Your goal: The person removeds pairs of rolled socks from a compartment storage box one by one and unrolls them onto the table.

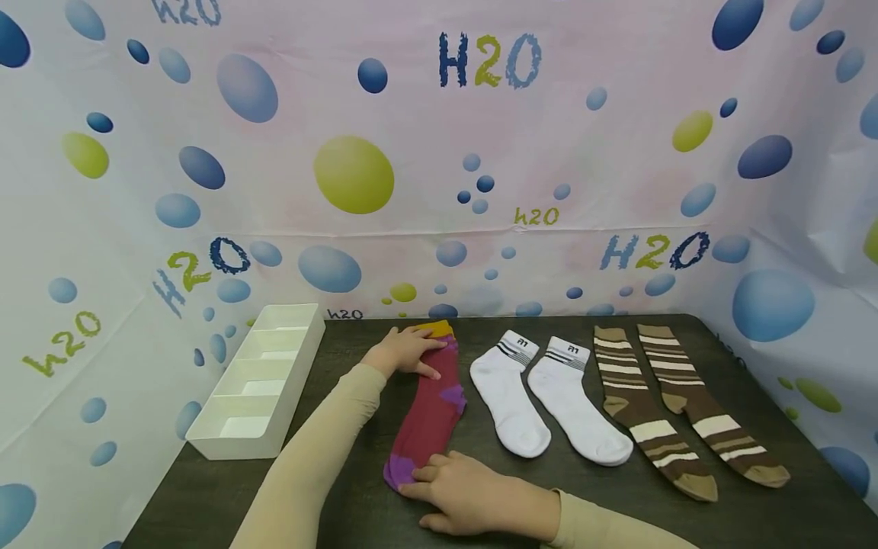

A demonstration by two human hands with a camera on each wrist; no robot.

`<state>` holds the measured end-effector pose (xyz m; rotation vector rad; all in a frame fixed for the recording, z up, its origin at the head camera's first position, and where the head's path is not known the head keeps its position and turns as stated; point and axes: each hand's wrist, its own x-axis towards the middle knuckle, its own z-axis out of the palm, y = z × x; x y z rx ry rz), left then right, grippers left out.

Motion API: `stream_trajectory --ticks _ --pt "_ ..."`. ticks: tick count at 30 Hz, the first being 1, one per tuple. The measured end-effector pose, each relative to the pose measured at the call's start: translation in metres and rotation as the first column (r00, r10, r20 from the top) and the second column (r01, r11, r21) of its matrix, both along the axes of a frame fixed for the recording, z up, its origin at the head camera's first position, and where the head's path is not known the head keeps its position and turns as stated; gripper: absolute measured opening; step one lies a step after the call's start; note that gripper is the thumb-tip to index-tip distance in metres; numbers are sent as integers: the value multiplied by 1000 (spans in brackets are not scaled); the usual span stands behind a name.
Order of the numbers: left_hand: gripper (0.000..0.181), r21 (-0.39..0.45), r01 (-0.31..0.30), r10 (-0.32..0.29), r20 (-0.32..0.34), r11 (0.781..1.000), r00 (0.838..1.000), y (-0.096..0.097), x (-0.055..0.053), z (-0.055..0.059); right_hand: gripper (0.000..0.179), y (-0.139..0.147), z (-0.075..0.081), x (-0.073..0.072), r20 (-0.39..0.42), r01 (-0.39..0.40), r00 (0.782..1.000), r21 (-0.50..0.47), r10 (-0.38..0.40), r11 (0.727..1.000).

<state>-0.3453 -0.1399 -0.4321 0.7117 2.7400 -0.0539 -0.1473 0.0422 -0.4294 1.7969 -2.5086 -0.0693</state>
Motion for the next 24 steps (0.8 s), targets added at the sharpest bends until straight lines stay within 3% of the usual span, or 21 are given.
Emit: stream_trajectory --ticks 4,8,12,18,24 --pt "74 30 -1 0 19 1000 1000 2 -4 1 46 6 2 -2 76 5 997 22 -6 1000" --pt "70 105 -8 5 34 994 999 0 -9 2 47 11 5 -7 194 3 981 44 -11 999" --pt "66 143 -43 43 9 989 999 -4 -14 3 44 14 10 -13 262 25 965 -29 -17 999" --pt "69 129 -147 153 -37 981 988 -12 -22 -3 34 8 13 -20 209 143 973 -203 -100 969" --pt "80 152 -198 205 -26 968 979 -17 -27 -11 34 -7 2 -27 87 160 985 -156 -148 975"
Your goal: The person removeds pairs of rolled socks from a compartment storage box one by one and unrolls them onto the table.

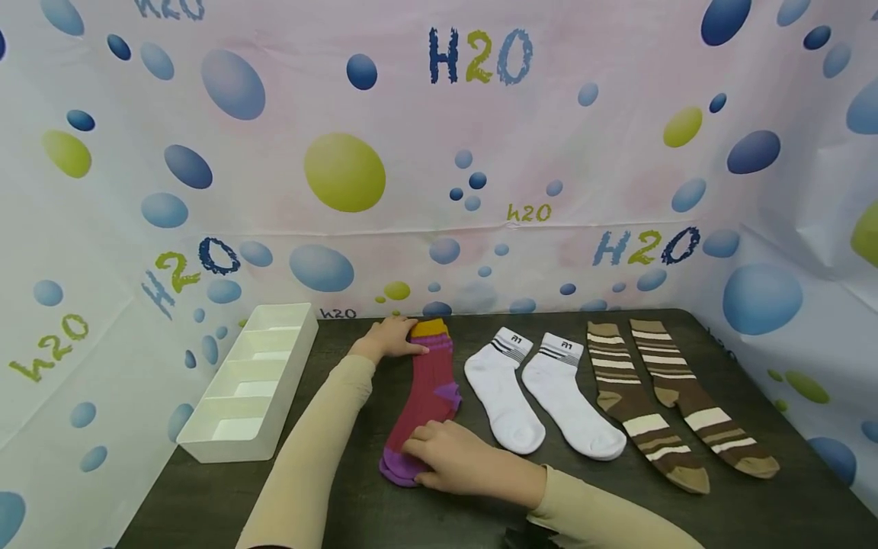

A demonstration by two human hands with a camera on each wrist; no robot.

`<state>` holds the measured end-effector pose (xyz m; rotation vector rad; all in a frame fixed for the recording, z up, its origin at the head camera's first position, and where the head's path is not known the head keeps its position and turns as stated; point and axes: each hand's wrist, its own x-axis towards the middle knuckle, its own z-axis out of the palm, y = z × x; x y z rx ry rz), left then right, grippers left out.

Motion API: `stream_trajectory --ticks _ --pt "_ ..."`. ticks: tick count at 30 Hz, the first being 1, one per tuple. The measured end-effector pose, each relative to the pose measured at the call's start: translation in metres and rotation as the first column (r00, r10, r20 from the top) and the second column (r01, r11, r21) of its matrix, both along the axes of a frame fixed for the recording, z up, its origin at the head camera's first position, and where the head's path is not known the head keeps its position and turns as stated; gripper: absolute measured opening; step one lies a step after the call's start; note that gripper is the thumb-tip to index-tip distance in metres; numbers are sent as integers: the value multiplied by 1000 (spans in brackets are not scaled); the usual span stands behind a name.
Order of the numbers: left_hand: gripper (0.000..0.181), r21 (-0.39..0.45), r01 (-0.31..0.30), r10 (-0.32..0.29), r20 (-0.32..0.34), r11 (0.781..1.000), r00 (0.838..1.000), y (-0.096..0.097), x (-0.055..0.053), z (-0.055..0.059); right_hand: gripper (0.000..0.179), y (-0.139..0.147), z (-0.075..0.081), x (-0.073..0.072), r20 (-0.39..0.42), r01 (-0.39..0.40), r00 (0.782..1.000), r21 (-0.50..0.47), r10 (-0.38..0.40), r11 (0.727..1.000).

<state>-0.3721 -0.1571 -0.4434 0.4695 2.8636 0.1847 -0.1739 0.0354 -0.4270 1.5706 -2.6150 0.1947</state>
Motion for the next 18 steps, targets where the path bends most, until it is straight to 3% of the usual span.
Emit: stream_trajectory --ticks 4,12,15,18 --pt "85 6 -25 25 17 1000 1000 -2 -2 -1 25 -8 -5 -4 -40 5 999 47 -3 999" --pt "84 57 -30 30 -10 998 999 -2 -4 -2 15 -16 -10 -10 -87 29 996 17 -27 999" --pt "82 80 6 -2 -52 997 999 0 -5 -3 13 -16 -11 -10 -83 41 996 7 -40 999" --pt "69 98 55 -41 -144 994 989 3 -5 -3 11 -15 -10 -10 -73 52 996 2 -52 999"
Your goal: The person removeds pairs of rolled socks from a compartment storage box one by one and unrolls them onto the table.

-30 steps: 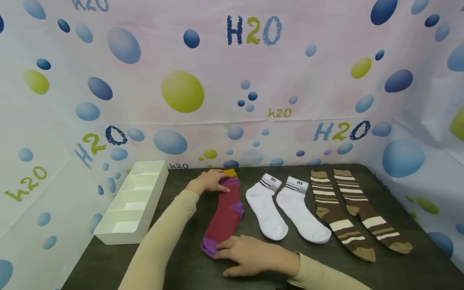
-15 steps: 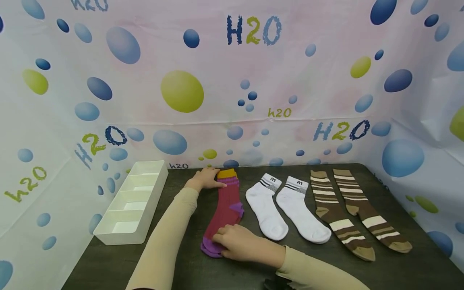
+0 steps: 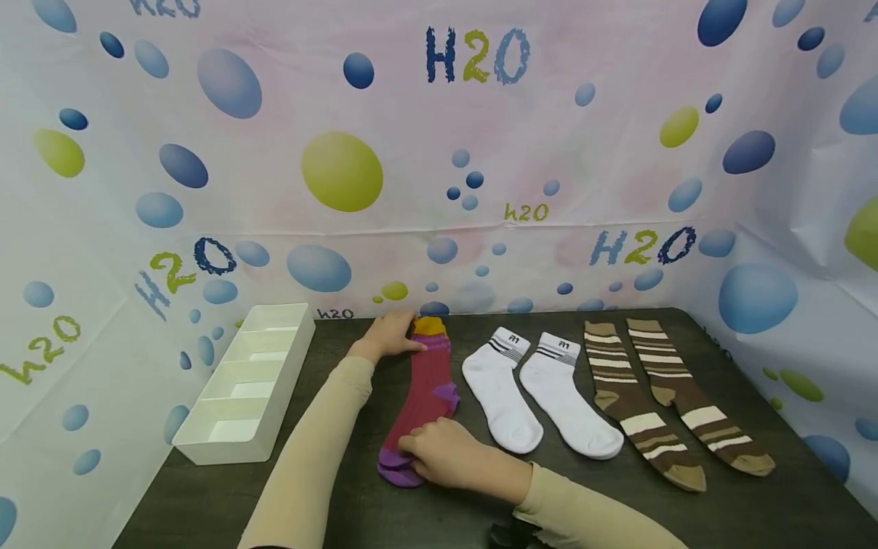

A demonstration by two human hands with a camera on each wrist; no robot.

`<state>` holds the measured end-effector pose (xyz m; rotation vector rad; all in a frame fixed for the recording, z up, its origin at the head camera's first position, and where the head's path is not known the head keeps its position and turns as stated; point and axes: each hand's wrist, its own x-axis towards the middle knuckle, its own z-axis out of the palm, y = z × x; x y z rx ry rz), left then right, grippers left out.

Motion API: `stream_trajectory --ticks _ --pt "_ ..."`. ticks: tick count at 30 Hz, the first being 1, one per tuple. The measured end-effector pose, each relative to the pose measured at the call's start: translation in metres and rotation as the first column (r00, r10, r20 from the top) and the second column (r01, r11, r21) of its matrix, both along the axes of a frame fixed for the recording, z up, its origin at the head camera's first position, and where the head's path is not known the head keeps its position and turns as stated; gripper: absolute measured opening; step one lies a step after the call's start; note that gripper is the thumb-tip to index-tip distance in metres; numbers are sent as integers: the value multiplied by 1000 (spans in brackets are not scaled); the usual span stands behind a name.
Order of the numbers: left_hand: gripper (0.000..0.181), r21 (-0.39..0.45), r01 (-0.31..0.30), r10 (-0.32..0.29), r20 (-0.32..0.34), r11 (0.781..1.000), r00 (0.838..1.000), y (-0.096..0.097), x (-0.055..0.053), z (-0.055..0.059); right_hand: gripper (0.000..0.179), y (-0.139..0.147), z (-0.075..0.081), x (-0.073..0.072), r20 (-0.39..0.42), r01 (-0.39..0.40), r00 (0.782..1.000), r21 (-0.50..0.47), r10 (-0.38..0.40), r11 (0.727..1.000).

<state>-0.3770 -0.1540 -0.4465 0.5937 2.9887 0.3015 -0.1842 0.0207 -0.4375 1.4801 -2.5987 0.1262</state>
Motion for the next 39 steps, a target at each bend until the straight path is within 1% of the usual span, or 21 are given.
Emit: stream_trajectory --ticks 2,3,4,6,7,9,11,13,15,19,23,26,28,29,31,35,39 --pt "56 3 27 -26 -88 1000 996 2 1 0 10 1 1 0 5 8 1000 3 -8 1000" --pt "48 4 42 -41 -137 999 990 3 1 1 10 1 1 0 7 10 1000 5 -10 1000" --pt "42 3 51 -50 -178 999 983 4 1 1 9 2 3 1 12 13 1000 8 -13 1000" --pt "31 -6 69 -68 -258 998 964 5 2 2 8 3 5 1 18 13 1000 13 -13 1000" --pt "27 -12 75 -75 -290 997 954 6 3 3 8 3 6 1 23 12 1000 13 -12 1000" --pt "23 -21 84 -86 -333 996 939 8 4 7 7 5 7 1 25 5 1000 8 -5 1000" --pt "20 -30 83 -89 -356 996 930 10 5 11 6 7 7 2 17 -3 1000 -1 3 1000" --pt "21 -33 83 -89 -364 996 927 11 5 15 6 9 7 3 2 -8 1000 -10 8 1000" --pt "20 -35 84 -91 -366 996 926 11 4 19 5 11 8 4 -22 -14 1000 -20 13 1000" --pt "18 -38 101 -108 -396 994 912 10 2 25 3 15 11 6 -88 -20 996 -40 16 999" --pt "18 -34 132 -133 -453 991 881 7 1 33 4 17 16 8 -155 -23 988 -61 13 998" --pt "17 -22 156 -146 -504 988 851 4 1 40 3 18 20 10 -185 -30 983 -79 15 996" --pt "16 -4 169 -146 -524 986 839 1 2 45 3 18 23 11 -200 -41 980 -95 21 995" --pt "16 5 172 -143 -530 985 836 0 3 47 3 17 25 12 -205 -47 978 -102 25 994" --pt "16 24 169 -131 -533 985 836 -3 4 52 3 15 28 13 -216 -59 976 -115 32 992" --pt "17 36 146 -105 -525 989 845 -12 6 61 3 8 32 16 -223 -65 974 -123 37 990" --pt "18 36 138 -99 -524 990 846 -24 9 66 4 -3 32 19 -221 -66 974 -101 42 993"
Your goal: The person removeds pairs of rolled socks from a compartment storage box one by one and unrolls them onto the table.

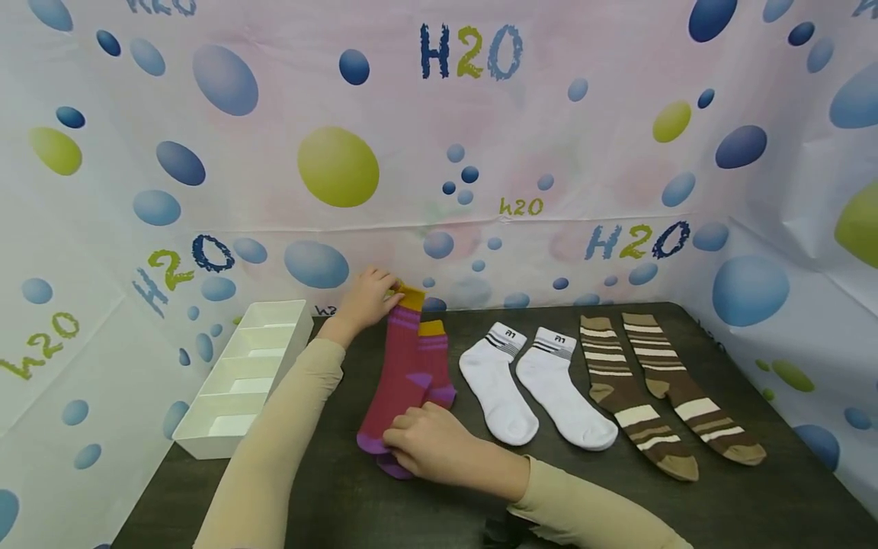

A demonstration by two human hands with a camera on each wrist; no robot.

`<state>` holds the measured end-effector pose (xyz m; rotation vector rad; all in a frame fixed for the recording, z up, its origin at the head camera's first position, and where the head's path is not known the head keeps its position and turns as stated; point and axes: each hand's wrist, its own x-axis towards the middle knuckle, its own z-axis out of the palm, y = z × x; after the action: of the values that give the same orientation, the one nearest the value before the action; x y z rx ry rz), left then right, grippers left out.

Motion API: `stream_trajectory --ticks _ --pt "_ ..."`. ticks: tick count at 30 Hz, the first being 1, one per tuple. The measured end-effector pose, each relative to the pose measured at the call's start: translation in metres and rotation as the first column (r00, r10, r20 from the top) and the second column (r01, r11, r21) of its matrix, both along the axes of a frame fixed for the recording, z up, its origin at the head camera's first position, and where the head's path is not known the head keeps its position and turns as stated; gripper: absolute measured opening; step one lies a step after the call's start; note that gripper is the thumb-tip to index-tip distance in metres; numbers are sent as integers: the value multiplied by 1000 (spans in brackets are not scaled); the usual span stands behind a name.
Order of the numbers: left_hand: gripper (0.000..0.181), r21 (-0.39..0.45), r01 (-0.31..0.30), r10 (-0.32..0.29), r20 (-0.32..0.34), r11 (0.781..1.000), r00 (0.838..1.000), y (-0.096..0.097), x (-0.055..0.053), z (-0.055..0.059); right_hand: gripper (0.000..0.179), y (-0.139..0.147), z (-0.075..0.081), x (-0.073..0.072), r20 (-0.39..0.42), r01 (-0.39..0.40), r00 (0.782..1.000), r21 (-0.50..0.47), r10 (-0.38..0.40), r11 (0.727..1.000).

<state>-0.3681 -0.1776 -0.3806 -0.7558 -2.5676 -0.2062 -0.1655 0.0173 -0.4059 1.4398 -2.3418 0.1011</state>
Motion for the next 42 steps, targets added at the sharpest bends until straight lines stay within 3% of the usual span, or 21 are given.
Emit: stream_trajectory --ticks 7,13,17,24,33,38,42 --pt "18 -5 -31 31 -29 1000 999 -23 6 0 4 -24 -8 1 -30 -21 999 57 23 998" --pt "18 -1 -59 59 45 998 997 -38 11 -4 6 -42 -13 2 -46 -46 998 65 49 997" --pt "17 -25 -66 67 53 998 996 -47 11 -11 6 -52 -18 2 -38 -51 998 85 54 995" --pt "18 -93 -92 100 86 991 991 -60 9 -28 6 -64 -26 2 22 -66 998 131 63 989" --pt "21 -83 -135 147 161 987 976 -71 6 -42 5 -71 -33 -2 95 -87 993 185 70 979" --pt "20 -84 -167 182 216 982 959 -77 7 -47 10 -69 -33 -4 170 -118 982 212 82 970" --pt "34 -105 -187 208 248 977 946 -76 12 -47 18 -61 -32 -8 206 -133 975 218 87 967"
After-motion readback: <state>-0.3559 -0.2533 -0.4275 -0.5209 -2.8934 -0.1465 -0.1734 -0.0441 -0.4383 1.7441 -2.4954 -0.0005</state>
